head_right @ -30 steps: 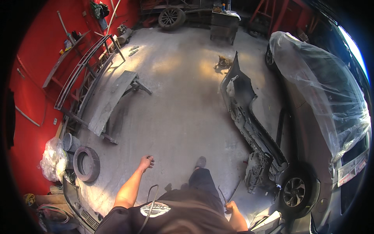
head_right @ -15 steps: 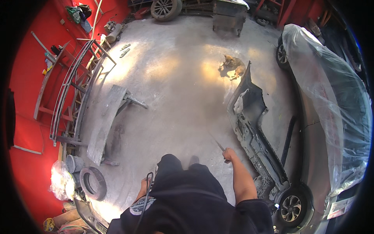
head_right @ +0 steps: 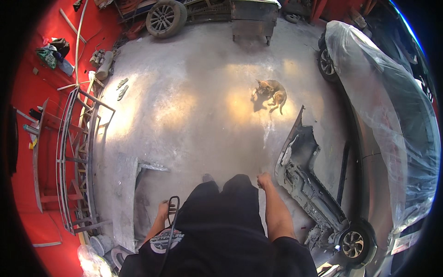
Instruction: The person uses a blowtorch to heat a metal frame and repeatedly strikes it with a hammer to shape or remove a section. After finishing, the person stands, walks through the garage, and briefly pets a dog.
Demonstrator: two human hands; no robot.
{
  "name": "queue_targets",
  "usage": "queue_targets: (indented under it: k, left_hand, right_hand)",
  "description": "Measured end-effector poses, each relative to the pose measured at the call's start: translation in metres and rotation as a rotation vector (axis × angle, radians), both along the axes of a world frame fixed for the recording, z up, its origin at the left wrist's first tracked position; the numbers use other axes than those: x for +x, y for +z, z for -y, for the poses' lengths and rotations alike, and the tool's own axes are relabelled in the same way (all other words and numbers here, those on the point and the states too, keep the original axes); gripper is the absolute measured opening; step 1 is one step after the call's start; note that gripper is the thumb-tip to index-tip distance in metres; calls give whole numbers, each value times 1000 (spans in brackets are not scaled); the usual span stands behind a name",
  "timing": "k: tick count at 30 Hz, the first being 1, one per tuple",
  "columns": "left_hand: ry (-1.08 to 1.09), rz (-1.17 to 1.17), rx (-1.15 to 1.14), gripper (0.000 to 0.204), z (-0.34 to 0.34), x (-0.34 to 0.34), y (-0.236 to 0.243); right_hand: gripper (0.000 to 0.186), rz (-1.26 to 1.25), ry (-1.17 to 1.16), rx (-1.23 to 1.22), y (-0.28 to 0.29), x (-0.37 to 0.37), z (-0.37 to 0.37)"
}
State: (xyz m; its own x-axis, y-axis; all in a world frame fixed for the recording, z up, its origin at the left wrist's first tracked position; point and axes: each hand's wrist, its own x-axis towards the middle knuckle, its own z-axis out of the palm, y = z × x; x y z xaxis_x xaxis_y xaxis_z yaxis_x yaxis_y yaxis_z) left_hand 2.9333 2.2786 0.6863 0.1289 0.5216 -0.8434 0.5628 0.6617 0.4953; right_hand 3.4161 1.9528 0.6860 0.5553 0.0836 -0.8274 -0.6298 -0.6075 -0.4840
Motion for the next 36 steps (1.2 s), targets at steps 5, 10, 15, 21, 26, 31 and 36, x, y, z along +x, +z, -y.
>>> queue_targets:
  k: [5, 10, 15, 21, 26, 31, 36]
  left_hand:
    - [-79, 166, 313, 43, -212, 157, 96]
    - [-3, 136, 344, 41, -314, 266, 86]
    - [-163, -111, 41, 42, -282, 318, 47]
    - [-332, -358, -420, 40, -247, 370, 91]
    - [24, -513, -281, 40, -295, 423, 132]
    - [65, -582, -278, 42, -323, 455, 164]
    - [110, -587, -333, 37, -339, 473, 187]
  right_hand:
    - [13, -29, -197, -42, -9, 61, -57]
    - [22, 36, 10, -34, -81, 187, -132]
    - [30, 620, 362, -175, -172, 314, -244]
    - [28, 476, 560, -548, -169, 563, -378]
    - [30, 373, 850, -723, -214, 723, -414]
    - [31, 283, 993, -797, -229, 745, -438]
    - [31, 210, 1099, -838, -191, 759, -498]
